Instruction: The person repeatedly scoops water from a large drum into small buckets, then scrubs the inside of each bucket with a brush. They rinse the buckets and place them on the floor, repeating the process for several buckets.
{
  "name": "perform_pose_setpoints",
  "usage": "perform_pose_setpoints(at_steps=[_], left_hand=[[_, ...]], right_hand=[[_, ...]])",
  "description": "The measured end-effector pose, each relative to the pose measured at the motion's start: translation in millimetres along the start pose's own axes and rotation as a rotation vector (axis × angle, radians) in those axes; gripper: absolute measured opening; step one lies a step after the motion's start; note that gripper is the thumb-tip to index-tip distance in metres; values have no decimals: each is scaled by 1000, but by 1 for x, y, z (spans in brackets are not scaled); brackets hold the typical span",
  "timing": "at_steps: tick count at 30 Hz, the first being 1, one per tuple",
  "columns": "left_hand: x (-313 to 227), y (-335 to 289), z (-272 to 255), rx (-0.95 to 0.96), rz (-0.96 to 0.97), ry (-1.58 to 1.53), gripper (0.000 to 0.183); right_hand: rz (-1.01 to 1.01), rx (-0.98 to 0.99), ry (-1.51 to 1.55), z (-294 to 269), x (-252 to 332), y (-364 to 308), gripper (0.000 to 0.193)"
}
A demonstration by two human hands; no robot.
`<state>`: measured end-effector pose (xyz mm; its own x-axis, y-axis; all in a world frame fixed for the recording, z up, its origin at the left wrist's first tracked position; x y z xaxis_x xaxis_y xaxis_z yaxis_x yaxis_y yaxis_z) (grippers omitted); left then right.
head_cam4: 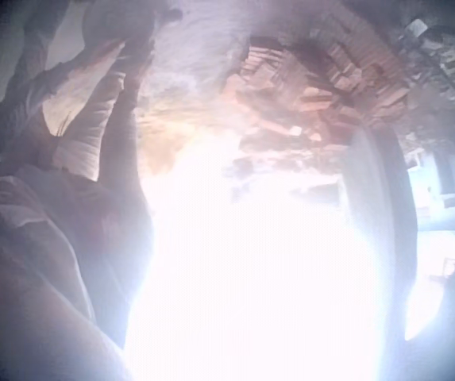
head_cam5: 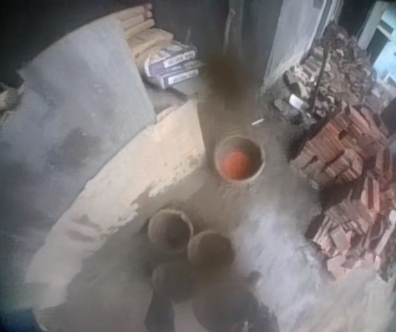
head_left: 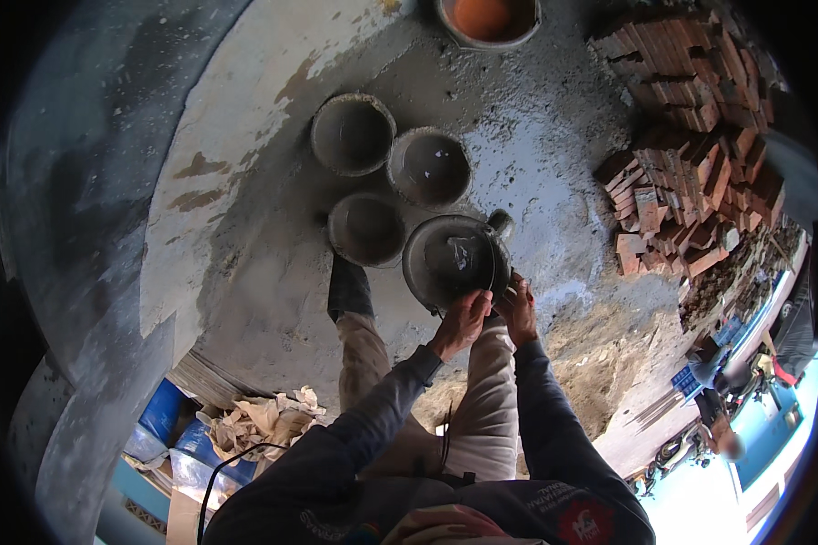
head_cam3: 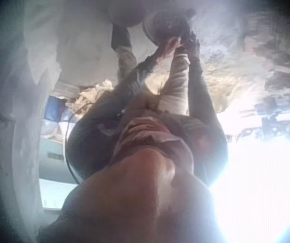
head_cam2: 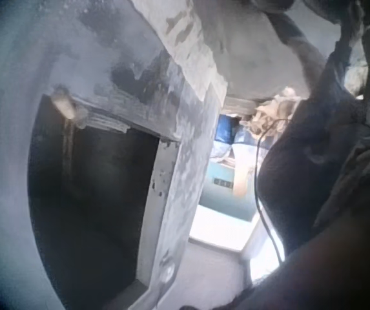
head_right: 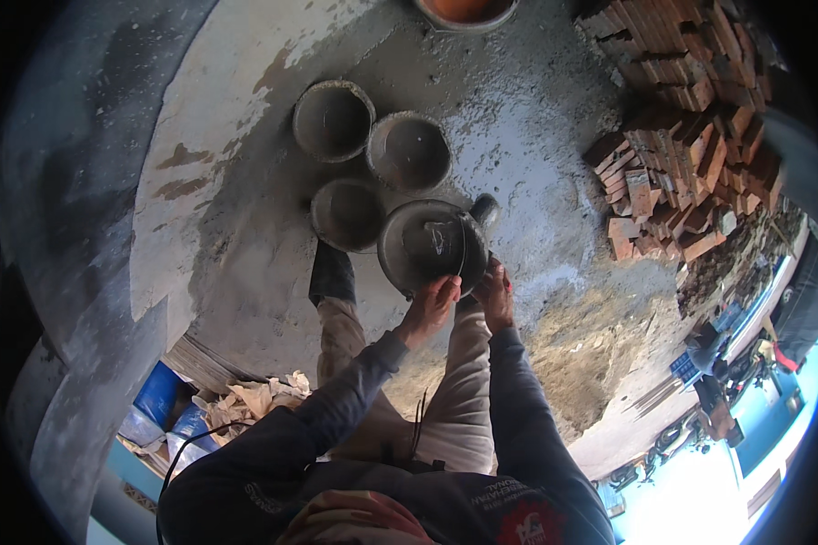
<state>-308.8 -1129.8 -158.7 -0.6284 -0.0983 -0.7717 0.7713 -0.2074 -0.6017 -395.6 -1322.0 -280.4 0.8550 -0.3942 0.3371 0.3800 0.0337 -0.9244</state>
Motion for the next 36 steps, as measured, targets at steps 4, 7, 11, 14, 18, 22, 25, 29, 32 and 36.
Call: perform_pose_setpoints(at_steps=[4, 7, 11, 14, 18, 22, 25, 29, 32, 36], left_hand=[[-38, 5, -15, -24, 81, 39, 41], [-56, 10, -42, -116, 39, 106, 43], [-90, 17, -70, -267, 116, -8, 47], [-112, 21, -83, -365, 186, -4, 54], [-125, 24, -96, -479, 223, -9, 53], [-121, 30, -102, -487, 229, -98, 50], [-114, 32, -115, -535, 244, -178, 49], [-92, 33, -140, -592, 189, -360, 46], [-69, 30, -155, -618, 66, -633, 34], [-62, 20, -156, -519, -44, -937, 32]], right_hand=[[-37, -164, 140, 23, 33, -40, 66], [-142, -228, 134, 56, 66, -66, 66], [-315, -248, 101, 114, 115, -101, 61], [-379, -328, 102, 149, 141, -119, 59], [-455, -352, 103, 179, 167, -137, 62], [-503, -343, 67, 192, 183, -151, 63], [-545, -341, 18, 207, 191, -166, 65], [-656, -343, -104, 243, 203, -202, 69], [-759, -360, -255, 276, 213, -237, 68], [-939, -411, -566, 324, 222, -281, 64]])
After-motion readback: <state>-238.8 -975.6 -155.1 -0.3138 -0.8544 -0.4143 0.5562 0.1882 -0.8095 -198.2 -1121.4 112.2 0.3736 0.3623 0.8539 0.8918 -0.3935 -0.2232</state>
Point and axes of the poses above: each hand's wrist, its own y-axis towards the middle knuckle, its own z-axis out of the palm, x = y × z, the point moved 10 cm from there along y, towards the middle knuckle, and after that the axes turned 5 degrees about z, right-handed, at the moved point
